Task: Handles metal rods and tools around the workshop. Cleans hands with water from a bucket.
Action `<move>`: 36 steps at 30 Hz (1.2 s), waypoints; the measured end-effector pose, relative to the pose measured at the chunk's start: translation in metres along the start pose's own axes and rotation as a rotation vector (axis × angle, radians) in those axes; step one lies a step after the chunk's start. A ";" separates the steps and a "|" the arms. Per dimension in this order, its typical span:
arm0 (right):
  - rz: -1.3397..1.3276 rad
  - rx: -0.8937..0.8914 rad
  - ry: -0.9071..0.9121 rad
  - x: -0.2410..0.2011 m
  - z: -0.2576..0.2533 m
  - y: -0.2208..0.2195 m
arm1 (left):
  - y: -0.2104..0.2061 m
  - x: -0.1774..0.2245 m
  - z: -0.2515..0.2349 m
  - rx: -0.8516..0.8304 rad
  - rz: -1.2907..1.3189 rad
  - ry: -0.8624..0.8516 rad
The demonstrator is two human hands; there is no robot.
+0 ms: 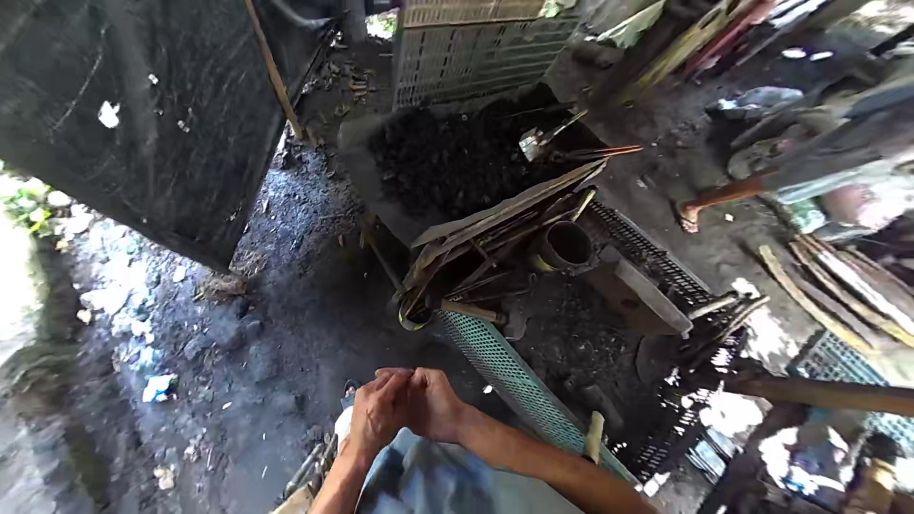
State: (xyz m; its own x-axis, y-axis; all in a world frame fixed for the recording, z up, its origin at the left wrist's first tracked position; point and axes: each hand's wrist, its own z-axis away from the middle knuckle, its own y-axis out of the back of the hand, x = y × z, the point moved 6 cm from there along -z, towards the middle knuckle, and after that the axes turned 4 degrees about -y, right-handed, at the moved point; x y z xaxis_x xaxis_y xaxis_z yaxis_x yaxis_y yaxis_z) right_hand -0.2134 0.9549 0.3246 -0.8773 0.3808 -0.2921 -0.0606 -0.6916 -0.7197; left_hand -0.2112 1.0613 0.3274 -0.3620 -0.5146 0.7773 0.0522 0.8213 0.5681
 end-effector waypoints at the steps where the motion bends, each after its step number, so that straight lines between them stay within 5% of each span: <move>1: -0.028 -0.071 0.032 -0.003 -0.005 -0.017 | 0.012 0.002 -0.007 0.039 0.008 -0.069; 7: -0.180 -0.105 0.175 -0.011 -0.024 -0.058 | 0.054 -0.011 -0.037 -0.013 0.032 -0.252; 15: -0.292 0.000 0.108 0.005 -0.046 -0.027 | 0.035 -0.037 -0.032 -0.240 0.075 -0.261; 17: -0.299 0.090 0.064 0.010 -0.054 -0.010 | 0.022 -0.046 -0.026 -0.303 0.058 -0.208; 20: -0.131 0.453 -0.122 0.022 -0.073 0.040 | -0.004 -0.076 -0.012 -0.578 -0.018 -0.059; 23: 0.479 0.636 -0.217 0.035 -0.117 0.131 | -0.032 -0.143 -0.001 -0.690 0.047 0.130; 26: 0.954 0.713 -0.228 0.034 -0.192 0.267 | -0.070 -0.264 0.014 -0.464 0.146 0.485; 31: 1.014 1.030 -0.096 -0.032 -0.324 0.442 | -0.151 -0.479 0.090 -0.157 0.241 1.206; 34: 0.951 1.075 0.013 -0.062 -0.402 0.526 | -0.199 -0.552 0.124 0.187 0.501 1.454; 36: 0.942 1.048 -0.020 -0.079 -0.445 0.558 | -0.226 -0.584 0.136 0.206 0.551 1.498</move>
State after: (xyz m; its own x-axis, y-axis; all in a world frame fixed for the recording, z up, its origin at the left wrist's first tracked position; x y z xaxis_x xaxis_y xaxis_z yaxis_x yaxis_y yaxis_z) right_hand 0.0336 0.8120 -0.3345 -0.7928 -0.4771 -0.3792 0.2314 -0.8113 0.5370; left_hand -0.1377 1.2098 -0.2920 0.8554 0.1760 0.4872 -0.3030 0.9328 0.1950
